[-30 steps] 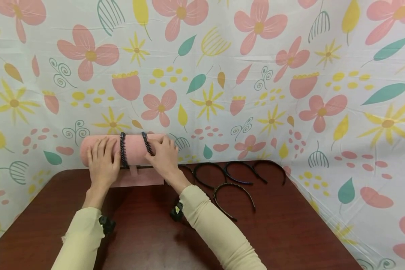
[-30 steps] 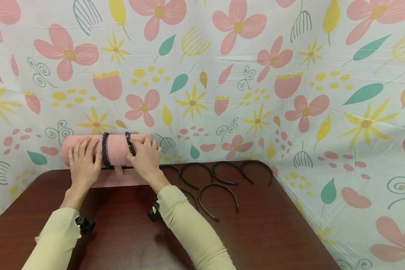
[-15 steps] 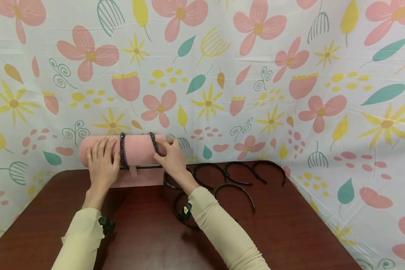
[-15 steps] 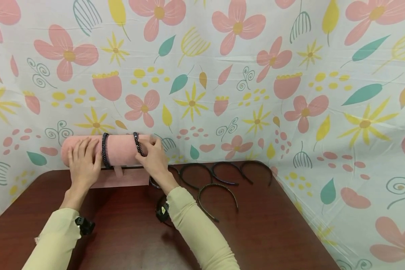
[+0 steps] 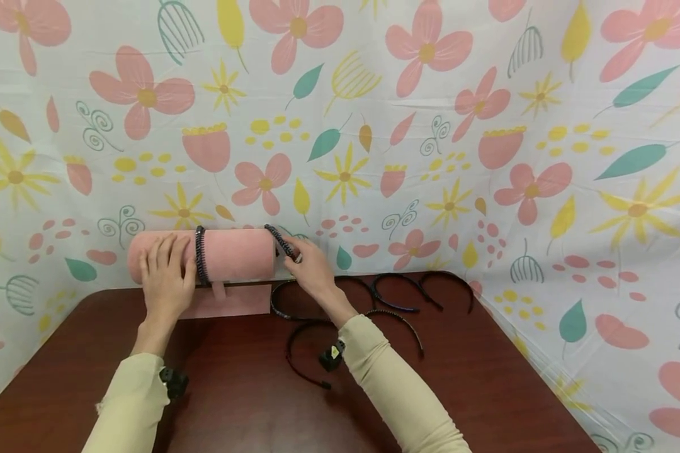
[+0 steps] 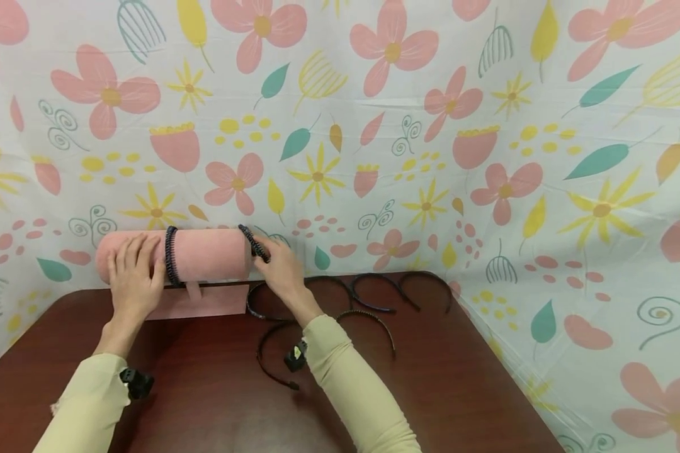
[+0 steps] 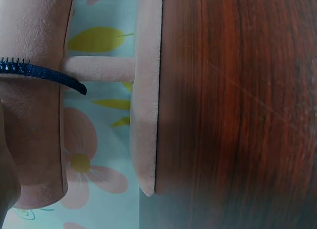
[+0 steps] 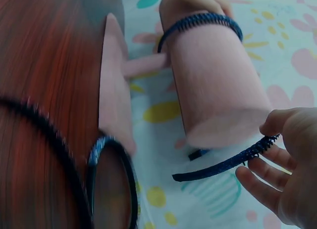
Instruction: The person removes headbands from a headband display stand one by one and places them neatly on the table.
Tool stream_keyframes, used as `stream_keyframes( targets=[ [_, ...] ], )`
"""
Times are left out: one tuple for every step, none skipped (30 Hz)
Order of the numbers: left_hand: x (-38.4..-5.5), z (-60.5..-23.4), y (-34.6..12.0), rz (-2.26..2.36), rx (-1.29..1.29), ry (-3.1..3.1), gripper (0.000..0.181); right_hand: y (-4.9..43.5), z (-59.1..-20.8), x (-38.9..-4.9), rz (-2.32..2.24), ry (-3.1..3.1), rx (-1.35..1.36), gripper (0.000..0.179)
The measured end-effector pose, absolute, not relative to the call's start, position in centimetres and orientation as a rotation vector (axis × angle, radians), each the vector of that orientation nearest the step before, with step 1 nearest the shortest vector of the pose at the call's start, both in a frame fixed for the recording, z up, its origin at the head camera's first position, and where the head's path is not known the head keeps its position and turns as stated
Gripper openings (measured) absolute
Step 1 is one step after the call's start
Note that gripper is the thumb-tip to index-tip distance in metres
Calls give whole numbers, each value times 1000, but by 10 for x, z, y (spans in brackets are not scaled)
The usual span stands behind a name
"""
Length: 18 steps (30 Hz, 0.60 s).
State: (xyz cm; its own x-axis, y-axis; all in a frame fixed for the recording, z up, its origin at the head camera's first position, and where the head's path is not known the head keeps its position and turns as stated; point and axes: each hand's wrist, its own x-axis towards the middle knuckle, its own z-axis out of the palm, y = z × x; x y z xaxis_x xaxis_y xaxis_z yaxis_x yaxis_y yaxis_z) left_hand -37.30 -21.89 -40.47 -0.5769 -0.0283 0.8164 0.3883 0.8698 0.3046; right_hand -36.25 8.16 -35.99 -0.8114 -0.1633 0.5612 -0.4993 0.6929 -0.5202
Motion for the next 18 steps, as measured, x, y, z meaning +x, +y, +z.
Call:
stream_keyframes(
  targets=[
    [-373, -405, -219, -577, -260, -2119, 43, 87, -360, -362, 918, -2423, 493, 44],
    [-373, -405, -218, -577, -261, -2114, 43, 92, -360, -361, 910, -2422, 480, 44],
    [-374, -405, -218, -578, -262, -2110, 44, 97, -359, -359, 898, -2421, 468, 43],
    [-374, -405, -218, -576, -263, -2108, 44, 101, -358, -358, 892, -2421, 462, 43],
    [-374, -405, -219, -575, -263, -2105, 44, 106, -358, -356, 871, -2419, 450, 42],
    [-374, -405, -219, -574, -265, -2103, 44, 110, -358, -355, 867, -2417, 447, 42],
    [-374, -405, -219, -572, -267, -2101, 44, 113, -357, -353, 864, -2416, 447, 42],
    [-375, -405, -219, -568, -268, -2099, 44, 117, -357, -351, 865, -2412, 454, 41],
    [-375, -405, -219, -566, -268, -2100, 44, 120, -357, -349, 863, -2409, 458, 41],
    [-375, -405, -219, -566, -269, -2099, 44, 124, -357, -347, 868, -2407, 464, 42],
    [-375, -405, -219, -565, -270, -2100, 44, 127, -357, -345, 866, -2406, 463, 42],
    [-374, -405, -219, -565, -271, -2101, 44, 130, -357, -344, 864, -2406, 464, 42],
    [-374, -405, -219, -566, -271, -2101, 44, 133, -358, -342, 858, -2407, 465, 42],
    [-374, -405, -219, -567, -272, -2102, 44, 135, -359, -340, 856, -2408, 468, 42],
    [-373, -404, -219, -568, -273, -2102, 45, 138, -360, -339, 843, -2415, 462, 42],
    [-373, -404, -219, -569, -273, -2103, 45, 141, -361, -338, 837, -2416, 460, 42],
    [-372, -404, -219, -570, -272, -2104, 45, 143, -362, -338, 826, -2416, 454, 42],
    [-372, -404, -218, -572, -273, -2103, 45, 146, -363, -337, 820, -2416, 452, 42]
  ],
)
